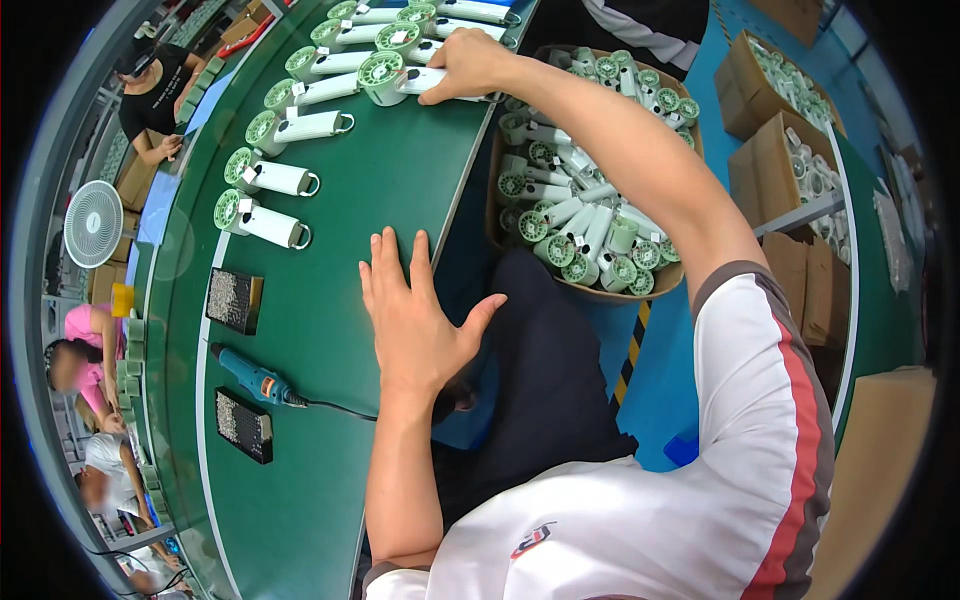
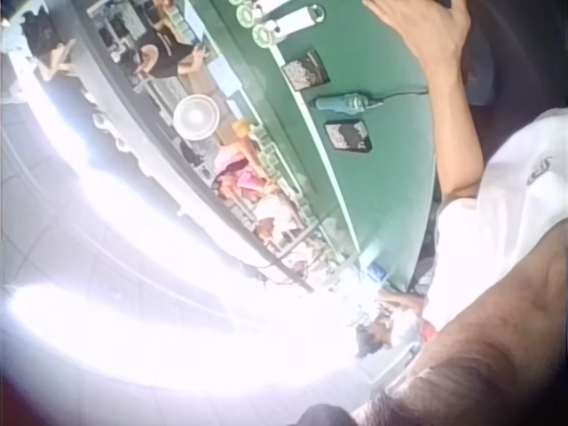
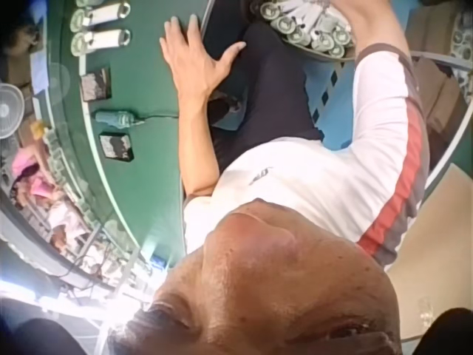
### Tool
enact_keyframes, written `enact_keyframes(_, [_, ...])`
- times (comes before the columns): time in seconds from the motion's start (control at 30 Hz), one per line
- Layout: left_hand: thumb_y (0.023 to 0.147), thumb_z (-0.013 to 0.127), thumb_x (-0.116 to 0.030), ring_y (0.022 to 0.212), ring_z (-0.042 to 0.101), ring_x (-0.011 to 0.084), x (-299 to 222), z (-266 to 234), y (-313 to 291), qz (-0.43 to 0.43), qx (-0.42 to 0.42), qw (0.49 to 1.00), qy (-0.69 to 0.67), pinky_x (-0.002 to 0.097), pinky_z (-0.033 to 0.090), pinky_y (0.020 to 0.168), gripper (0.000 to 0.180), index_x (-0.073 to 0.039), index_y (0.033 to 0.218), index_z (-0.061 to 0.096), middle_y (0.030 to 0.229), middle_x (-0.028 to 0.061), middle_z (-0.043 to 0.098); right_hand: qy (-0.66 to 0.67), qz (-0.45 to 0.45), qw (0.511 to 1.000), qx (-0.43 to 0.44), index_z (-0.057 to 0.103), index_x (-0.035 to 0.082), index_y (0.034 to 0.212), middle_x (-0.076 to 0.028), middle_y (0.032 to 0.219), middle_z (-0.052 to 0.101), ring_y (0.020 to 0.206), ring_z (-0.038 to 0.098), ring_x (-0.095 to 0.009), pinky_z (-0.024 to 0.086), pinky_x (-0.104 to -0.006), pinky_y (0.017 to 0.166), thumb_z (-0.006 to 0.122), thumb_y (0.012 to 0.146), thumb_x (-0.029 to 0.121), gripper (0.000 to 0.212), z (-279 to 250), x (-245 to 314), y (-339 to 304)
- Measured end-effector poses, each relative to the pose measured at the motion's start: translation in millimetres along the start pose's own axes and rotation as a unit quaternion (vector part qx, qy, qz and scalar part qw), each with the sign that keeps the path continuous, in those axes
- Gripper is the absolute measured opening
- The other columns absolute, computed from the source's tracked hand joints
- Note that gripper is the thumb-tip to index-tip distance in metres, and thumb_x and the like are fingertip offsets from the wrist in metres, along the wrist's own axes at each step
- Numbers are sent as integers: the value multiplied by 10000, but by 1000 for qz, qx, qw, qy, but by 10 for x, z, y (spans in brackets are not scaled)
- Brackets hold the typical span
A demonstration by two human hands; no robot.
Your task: Assembling portable hand-held fans by attaching the back cover and securing it using an electric screwdriver.
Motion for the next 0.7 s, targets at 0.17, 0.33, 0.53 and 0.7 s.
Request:
enact_keyframes(0.17, [756, 865, -536, 1463, 338, 522, 45, -20, -28, -8, -2, 1000, -7, 631, 262, 1196, 982, 83, 1427, 504, 1508, 390, 396, 73, 17, 994, -85, 802, 77, 1124, -177, 1196, 652, 1079, 669, -320, 519, -393, 952, 847, 674, 637, 720, -536, -198, -666])
enact_keyframes(0.33, [762, 843, -565, 1475, 300, 539, 11, -12, -5, -9, 23, 1000, 11, 638, 244, 1200, 1048, 82, 1481, 439, 1526, 407, 350, 185, 5, 979, -89, 751, -15, 1045, -94, 1222, 638, 1089, 645, -205, 505, -325, 930, 894, 757, 337, 477, -1103, -527, -1894])
enact_keyframes(0.53, [775, 801, -624, 1513, 230, 519, -36, 40, 40, -31, 64, 996, 49, 628, 196, 1222, 1108, 63, 1534, 374, 1558, 393, 304, 159, 85, 984, -8, 763, 7, 1077, -160, 1244, 621, 1145, 633, -296, 496, -362, 973, 918, 703, 290, 494, -291, -997, -2653])
enact_keyframes(0.7, [767, 811, -614, 1509, 234, 522, -44, 66, 54, -35, 75, 995, 59, 633, 204, 1218, 1108, 60, 1533, 377, 1560, 388, 298, 149, 95, 984, 21, 787, 31, 1091, -230, 1302, 600, 1234, 577, -389, 461, -433, 1054, 933, 658, 382, 576, 1150, -1396, -2597])
Point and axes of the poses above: each hand's wrist, its own y-axis towards the middle knuckle, its own z-axis out of the palm, x = y × z, the point moved 6 cm from there along y, towards the middle knuckle
